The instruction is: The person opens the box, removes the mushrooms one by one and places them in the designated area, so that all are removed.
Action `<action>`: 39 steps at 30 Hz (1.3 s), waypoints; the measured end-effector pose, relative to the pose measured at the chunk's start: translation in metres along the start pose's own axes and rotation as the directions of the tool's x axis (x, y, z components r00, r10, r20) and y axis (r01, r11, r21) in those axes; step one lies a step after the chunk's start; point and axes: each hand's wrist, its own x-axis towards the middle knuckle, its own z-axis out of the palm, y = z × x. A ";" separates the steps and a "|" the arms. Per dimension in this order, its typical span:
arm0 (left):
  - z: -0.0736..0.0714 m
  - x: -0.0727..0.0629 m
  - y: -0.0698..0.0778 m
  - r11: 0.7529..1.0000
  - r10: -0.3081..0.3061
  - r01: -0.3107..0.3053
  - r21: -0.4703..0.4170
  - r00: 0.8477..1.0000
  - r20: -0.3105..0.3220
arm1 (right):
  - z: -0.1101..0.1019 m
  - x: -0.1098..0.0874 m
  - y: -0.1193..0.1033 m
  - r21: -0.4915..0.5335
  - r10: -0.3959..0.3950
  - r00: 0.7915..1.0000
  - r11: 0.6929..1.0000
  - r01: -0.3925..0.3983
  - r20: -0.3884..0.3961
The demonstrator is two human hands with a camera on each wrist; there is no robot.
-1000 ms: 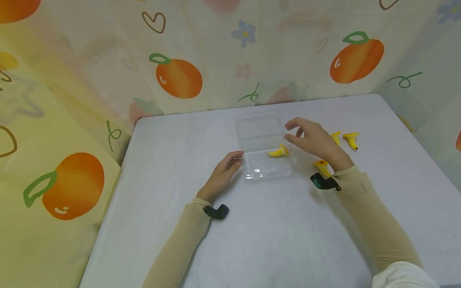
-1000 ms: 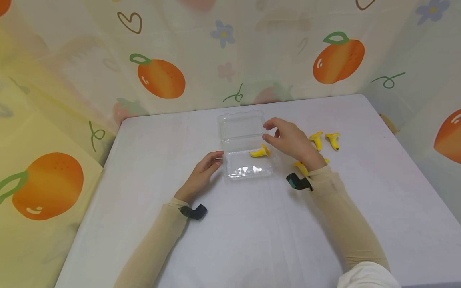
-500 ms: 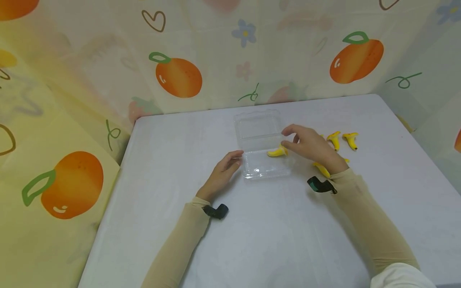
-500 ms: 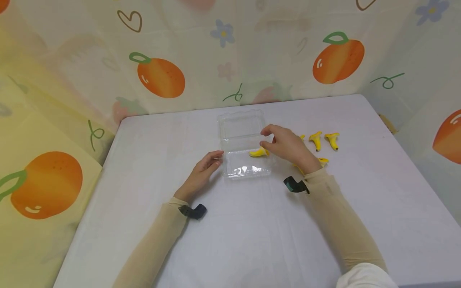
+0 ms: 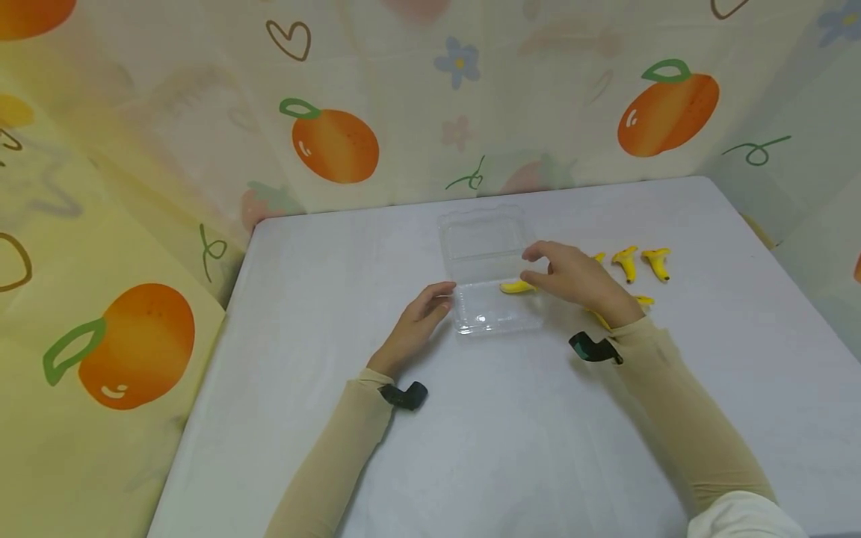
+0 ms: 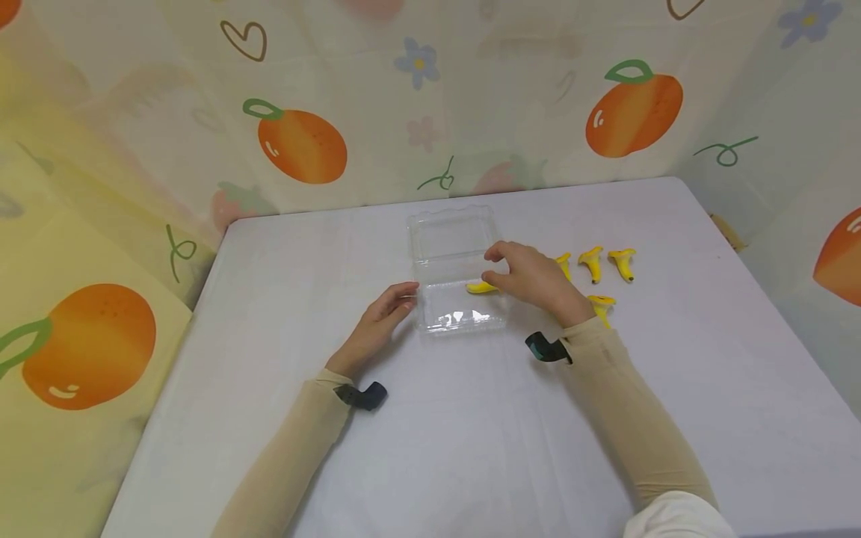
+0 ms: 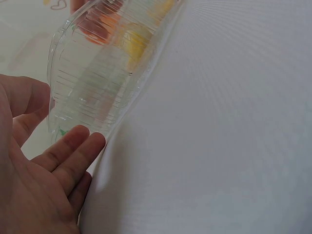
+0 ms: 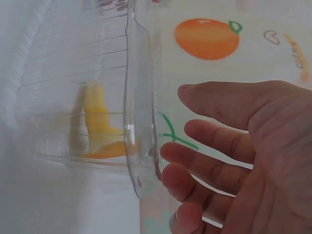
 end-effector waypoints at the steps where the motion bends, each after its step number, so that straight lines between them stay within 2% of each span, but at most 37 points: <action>1: 0.000 0.000 0.000 1.000 -0.002 0.002 0.002 1.000 0.000 | 0.000 0.000 0.000 -0.002 0.002 1.000 1.000 -0.002 0.004; 10: 0.000 0.000 0.000 1.000 0.008 -0.008 0.008 1.000 -0.003 | 0.005 0.005 0.001 -0.068 0.011 1.000 0.998 -0.011 0.005; 24: 0.000 -0.001 0.001 1.000 -0.004 0.004 -0.002 1.000 -0.002 | 0.008 0.005 -0.003 -0.170 0.020 0.999 0.985 -0.011 0.049; 34: 0.001 -0.001 0.003 1.000 -0.026 0.026 0.008 1.000 0.000 | 0.015 0.009 -0.004 -0.285 0.009 0.998 0.959 0.011 0.070; 39: 0.001 -0.001 0.002 1.000 -0.025 0.025 0.006 1.000 -0.004 | 0.017 0.009 -0.005 -0.313 0.002 0.999 0.950 0.014 0.052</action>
